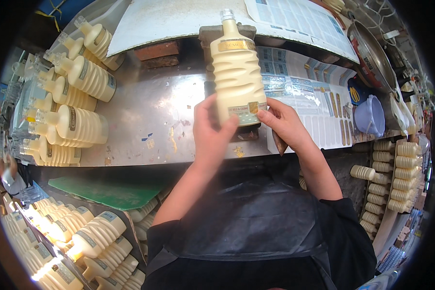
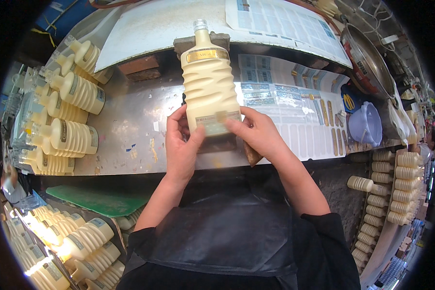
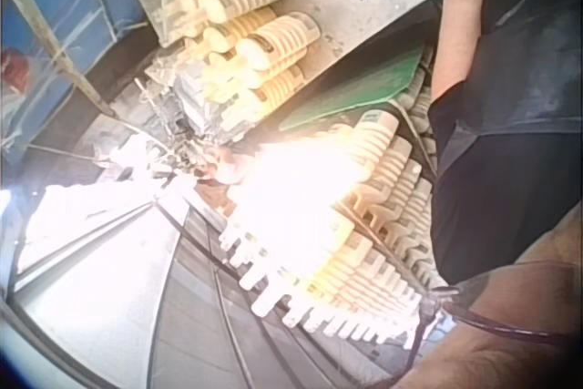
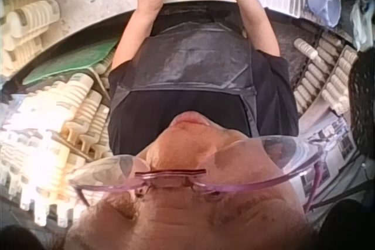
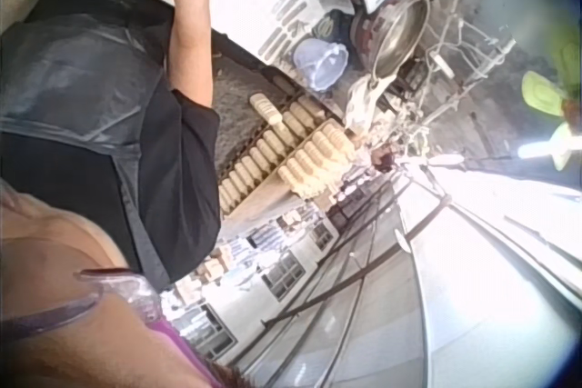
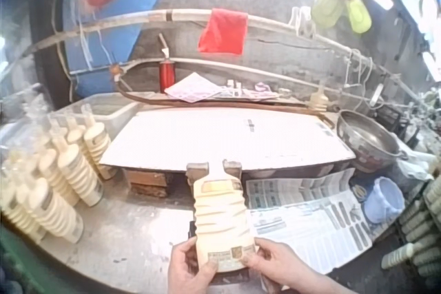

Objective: The person applies adhesive labels to cream-colored plastic bottles at a workbench. They pick up each bottle, smooth the label onto the surface, and place the labeled bottle aside. The process repeats for multiple bottles.

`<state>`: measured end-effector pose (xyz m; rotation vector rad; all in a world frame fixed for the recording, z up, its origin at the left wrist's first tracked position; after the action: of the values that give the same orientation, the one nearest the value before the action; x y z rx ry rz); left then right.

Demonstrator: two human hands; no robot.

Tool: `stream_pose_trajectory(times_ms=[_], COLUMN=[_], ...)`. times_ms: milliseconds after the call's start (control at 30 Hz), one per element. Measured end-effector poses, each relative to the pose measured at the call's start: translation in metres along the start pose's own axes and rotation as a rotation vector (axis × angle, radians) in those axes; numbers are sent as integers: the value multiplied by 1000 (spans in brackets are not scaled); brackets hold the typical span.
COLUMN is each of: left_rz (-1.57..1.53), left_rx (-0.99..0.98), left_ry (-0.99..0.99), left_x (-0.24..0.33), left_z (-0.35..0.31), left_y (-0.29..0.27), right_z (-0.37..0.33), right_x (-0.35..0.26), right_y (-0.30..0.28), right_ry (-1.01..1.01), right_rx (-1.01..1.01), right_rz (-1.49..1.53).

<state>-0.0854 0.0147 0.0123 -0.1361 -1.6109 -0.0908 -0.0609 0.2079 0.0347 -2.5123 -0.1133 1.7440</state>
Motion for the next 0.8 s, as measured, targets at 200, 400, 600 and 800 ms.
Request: stream_pose_trajectory(times_ms=[200,400,600,800], left_rz=[361,649,52,-83], left_rx=[28,88,12,46], left_ry=[253,362,75,36], left_x=[14,19,-11,-5], left_z=[-4,-7,3,3], left_y=[0,-5,-8,-1], right_z=[4,2,4,14], right_x=[11,11,7,22], right_y=[-5,-8,-3,1], right_ry=[-36,-29,-124,-88], right_rx=[-70,-71,-31,-74], right_rz=[123,104,188,240])
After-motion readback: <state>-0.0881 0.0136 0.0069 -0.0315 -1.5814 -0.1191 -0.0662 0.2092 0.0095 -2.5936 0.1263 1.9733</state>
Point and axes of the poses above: each hand's wrist, its own z-axis towards the middle knuckle, its own y-axis out of the palm, x = y × z, the point moved 9 cm from there along z, towards the middle knuckle, and after that the axes turned 11 degrees about z, right-handed, at the moved point
